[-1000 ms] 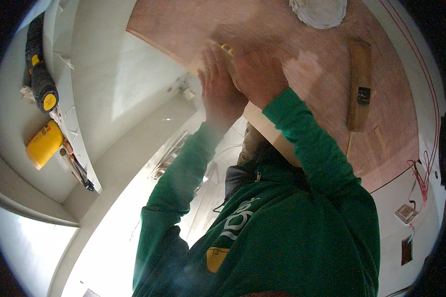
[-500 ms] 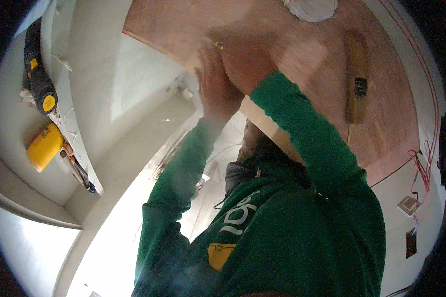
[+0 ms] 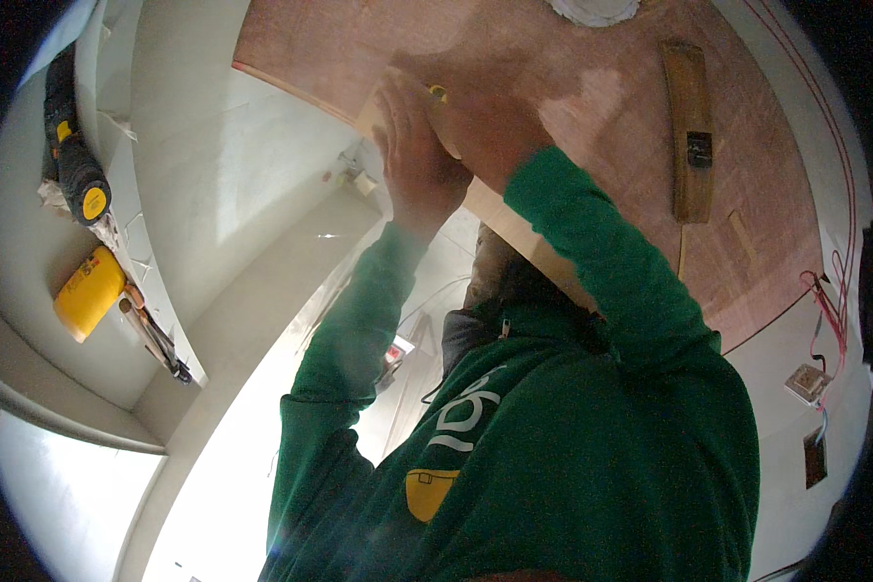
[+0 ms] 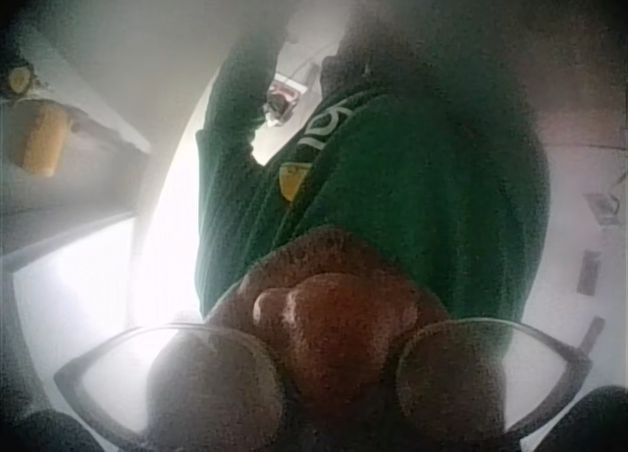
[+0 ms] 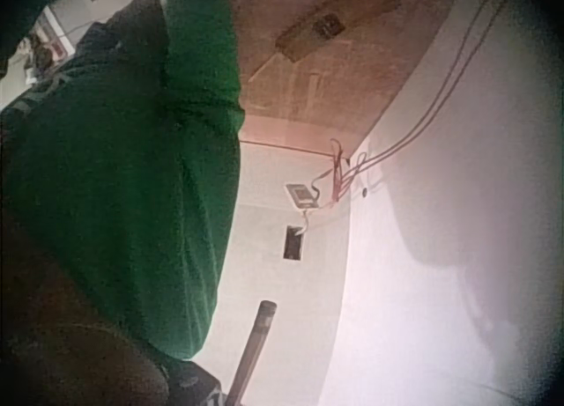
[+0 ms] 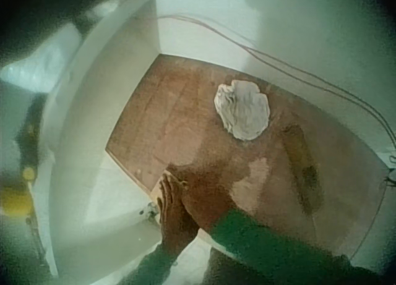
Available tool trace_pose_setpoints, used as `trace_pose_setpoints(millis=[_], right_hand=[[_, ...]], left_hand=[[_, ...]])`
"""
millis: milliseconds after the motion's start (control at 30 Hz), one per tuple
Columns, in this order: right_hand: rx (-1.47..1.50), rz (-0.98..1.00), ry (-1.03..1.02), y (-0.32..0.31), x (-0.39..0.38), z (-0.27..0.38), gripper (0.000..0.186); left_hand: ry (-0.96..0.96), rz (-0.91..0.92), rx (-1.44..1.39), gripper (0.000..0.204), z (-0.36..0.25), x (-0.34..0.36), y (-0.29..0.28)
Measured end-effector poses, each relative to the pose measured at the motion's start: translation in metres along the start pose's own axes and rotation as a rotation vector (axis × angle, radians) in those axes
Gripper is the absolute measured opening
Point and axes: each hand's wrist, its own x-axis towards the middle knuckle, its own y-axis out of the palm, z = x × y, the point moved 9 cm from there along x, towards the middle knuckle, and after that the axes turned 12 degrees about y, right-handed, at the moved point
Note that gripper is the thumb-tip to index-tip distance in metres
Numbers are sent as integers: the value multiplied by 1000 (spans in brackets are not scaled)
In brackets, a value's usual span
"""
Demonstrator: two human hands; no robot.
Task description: The person measures and marks a wooden plank on a workbench, then uses a utility knife to cut along the marked line. The person handles the plank and knife repeatedly to complete the cut.
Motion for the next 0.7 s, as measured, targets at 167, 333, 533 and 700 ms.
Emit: trace_pose_setpoints(millis=[167,333,533,700], right_hand=[[131,121,158,-11,-12,-13,26],[-60,174,150,2,-21,-22,37],[-76,282,221,5,-44,-38,35],[-69,251,217,-8,-64,-46,23]], left_hand=[[-42,-25,-42,126,1,0,-1],[-12,2,2,135,-3,1,-1],[-41,-3,-36,147,0,0,2],[-6,13,-17,152,2,-3,5]])
